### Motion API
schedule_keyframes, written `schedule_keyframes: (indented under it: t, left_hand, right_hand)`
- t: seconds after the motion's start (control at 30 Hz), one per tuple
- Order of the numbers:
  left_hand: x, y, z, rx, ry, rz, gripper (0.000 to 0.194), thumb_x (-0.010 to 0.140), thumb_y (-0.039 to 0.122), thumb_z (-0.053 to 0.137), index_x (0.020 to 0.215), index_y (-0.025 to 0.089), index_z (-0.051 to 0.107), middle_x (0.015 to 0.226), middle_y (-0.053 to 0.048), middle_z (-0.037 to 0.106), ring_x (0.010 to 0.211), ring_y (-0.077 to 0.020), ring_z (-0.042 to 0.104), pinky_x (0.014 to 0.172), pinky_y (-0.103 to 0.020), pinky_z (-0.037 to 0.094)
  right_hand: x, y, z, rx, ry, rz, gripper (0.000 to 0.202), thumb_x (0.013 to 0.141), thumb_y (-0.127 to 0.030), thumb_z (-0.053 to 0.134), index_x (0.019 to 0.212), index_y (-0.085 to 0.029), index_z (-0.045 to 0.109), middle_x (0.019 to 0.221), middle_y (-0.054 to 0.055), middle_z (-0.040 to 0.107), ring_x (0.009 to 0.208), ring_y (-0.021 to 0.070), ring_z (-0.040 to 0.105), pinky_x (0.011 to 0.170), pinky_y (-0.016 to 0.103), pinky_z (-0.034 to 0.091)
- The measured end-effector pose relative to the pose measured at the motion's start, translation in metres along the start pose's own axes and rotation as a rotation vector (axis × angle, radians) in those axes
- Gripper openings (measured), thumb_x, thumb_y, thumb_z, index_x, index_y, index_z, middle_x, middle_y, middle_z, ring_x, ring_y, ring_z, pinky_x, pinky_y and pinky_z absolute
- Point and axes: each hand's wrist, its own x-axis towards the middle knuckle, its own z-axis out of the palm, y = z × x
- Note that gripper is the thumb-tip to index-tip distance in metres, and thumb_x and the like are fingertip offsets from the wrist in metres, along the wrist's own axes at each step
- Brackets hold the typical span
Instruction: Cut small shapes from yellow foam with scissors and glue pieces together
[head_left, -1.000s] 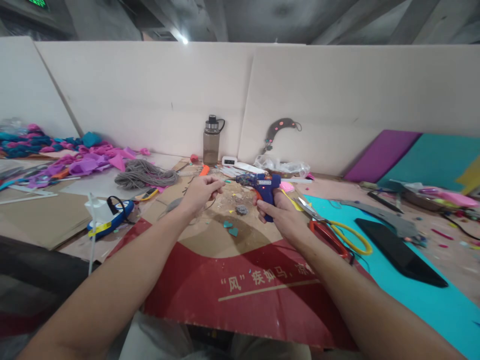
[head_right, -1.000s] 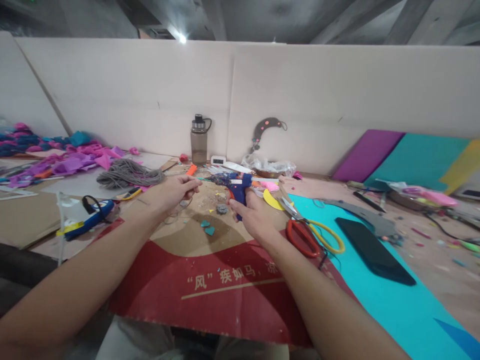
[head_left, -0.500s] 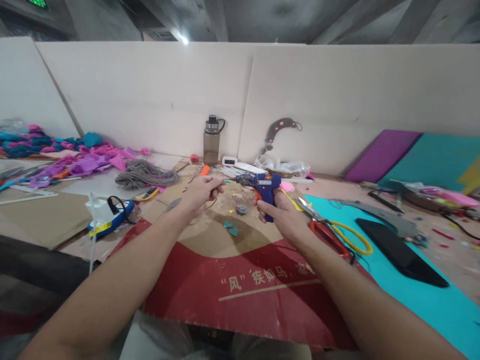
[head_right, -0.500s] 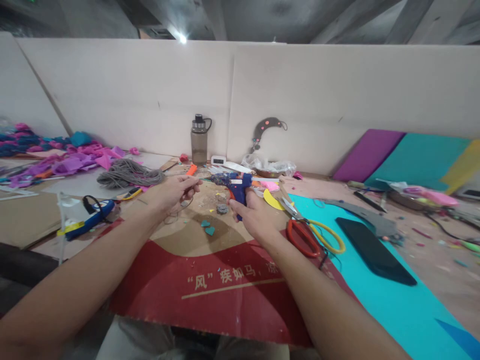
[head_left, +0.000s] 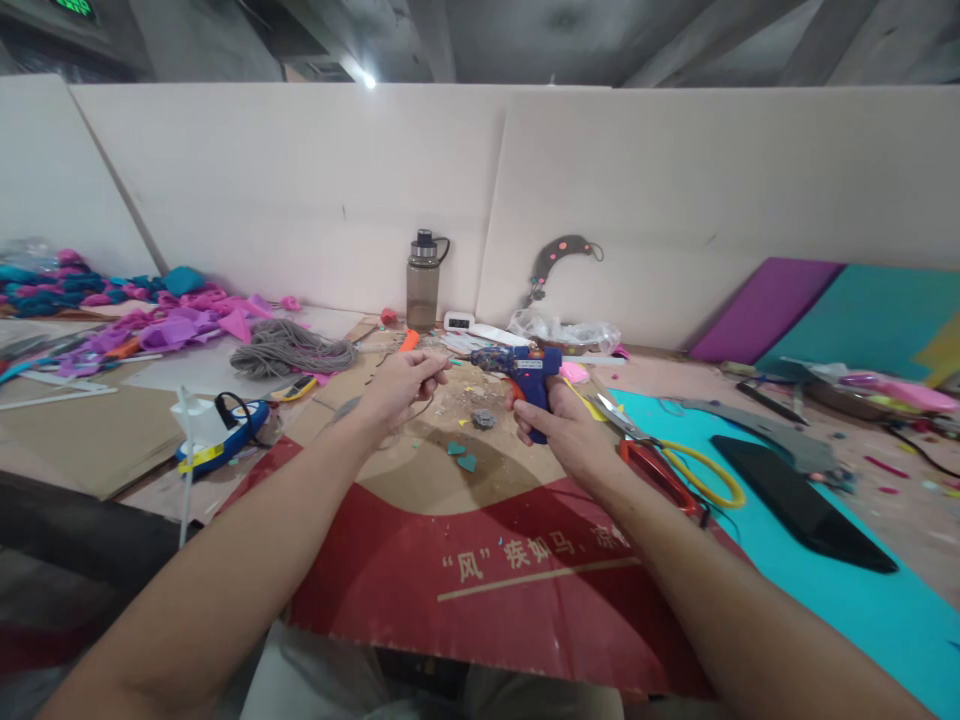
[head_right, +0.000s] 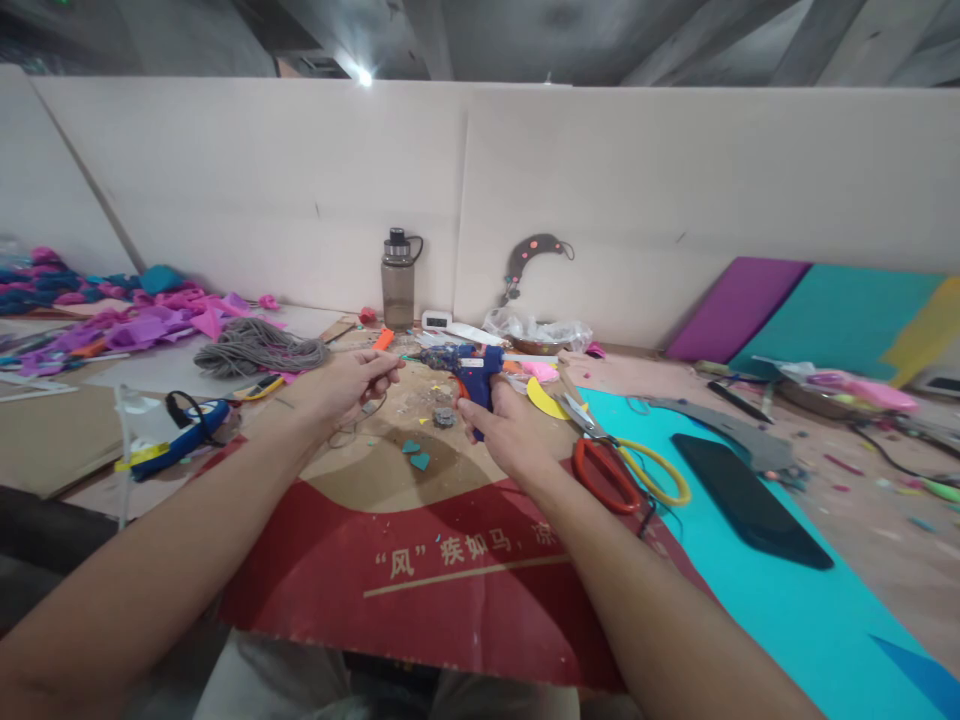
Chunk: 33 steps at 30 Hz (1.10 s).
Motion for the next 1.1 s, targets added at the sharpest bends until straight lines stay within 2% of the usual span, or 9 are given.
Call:
schedule_keyframes:
  t: [0.33,0.53,0.67,0.8,0.93,1.1]
  left_hand:
    - [-0.006,0.005,0.003,0.214,0.047,0.091,0.022,0.075,0.032,0.063,0.064,0.013,0.058,0.057,0.002,0.053,0.045,-0.004,0.037,0.043,-0.02,0.025]
    - [-0.011,0.009,0.003,0.391,0.14,0.153,0.021,0.073,0.033,0.063,0.064,0.014,0.059,0.056,0.003,0.053,0.047,-0.0061,0.04,0.046,-0.021,0.028]
    - [-0.011,0.009,0.003,0.412,0.167,0.18,0.02,0.072,0.032,0.062,0.062,0.015,0.057,0.054,0.003,0.052,0.047,-0.0065,0.04,0.046,-0.021,0.028]
    - [-0.009,0.007,0.003,0.358,0.175,0.152,0.021,0.071,0.032,0.063,0.061,0.015,0.056,0.053,0.003,0.052,0.046,-0.0061,0.039,0.045,-0.021,0.027]
    - [-0.003,0.002,0.001,0.171,0.134,0.112,0.022,0.068,0.032,0.066,0.062,0.015,0.055,0.055,0.003,0.052,0.044,-0.0046,0.037,0.043,-0.02,0.024]
    - [0.002,0.0,-0.004,0.015,0.143,0.066,0.024,0.066,0.031,0.069,0.061,0.014,0.053,0.055,0.003,0.052,0.043,-0.0029,0.036,0.041,-0.019,0.021]
  right_hand:
    - [-0.001,-0.002,0.001,0.005,-0.019,-0.005,0.024,0.079,-0.033,0.061,0.094,-0.022,0.046,0.084,-0.001,0.057,0.054,0.009,0.045,0.049,0.025,0.04]
    - [-0.001,-0.003,0.001,0.013,-0.016,-0.01,0.022,0.079,-0.032,0.06,0.091,-0.022,0.045,0.079,-0.003,0.055,0.053,0.0086,0.045,0.049,0.025,0.039]
    - [-0.002,0.0,0.0,-0.025,-0.008,-0.021,0.021,0.08,-0.033,0.06,0.091,-0.023,0.044,0.081,-0.003,0.055,0.054,0.0089,0.046,0.05,0.025,0.04]
    - [-0.002,0.001,0.0,-0.065,-0.001,-0.008,0.022,0.08,-0.035,0.059,0.092,-0.023,0.044,0.079,-0.003,0.055,0.054,0.0092,0.046,0.05,0.025,0.04]
    - [-0.002,-0.002,0.0,-0.076,-0.008,-0.003,0.022,0.08,-0.034,0.059,0.091,-0.022,0.045,0.077,-0.003,0.055,0.054,0.0088,0.047,0.05,0.025,0.041]
    - [-0.001,-0.006,0.001,0.024,0.004,-0.003,0.024,0.077,-0.031,0.062,0.092,-0.021,0.046,0.065,-0.006,0.051,0.05,0.0085,0.045,0.048,0.024,0.04]
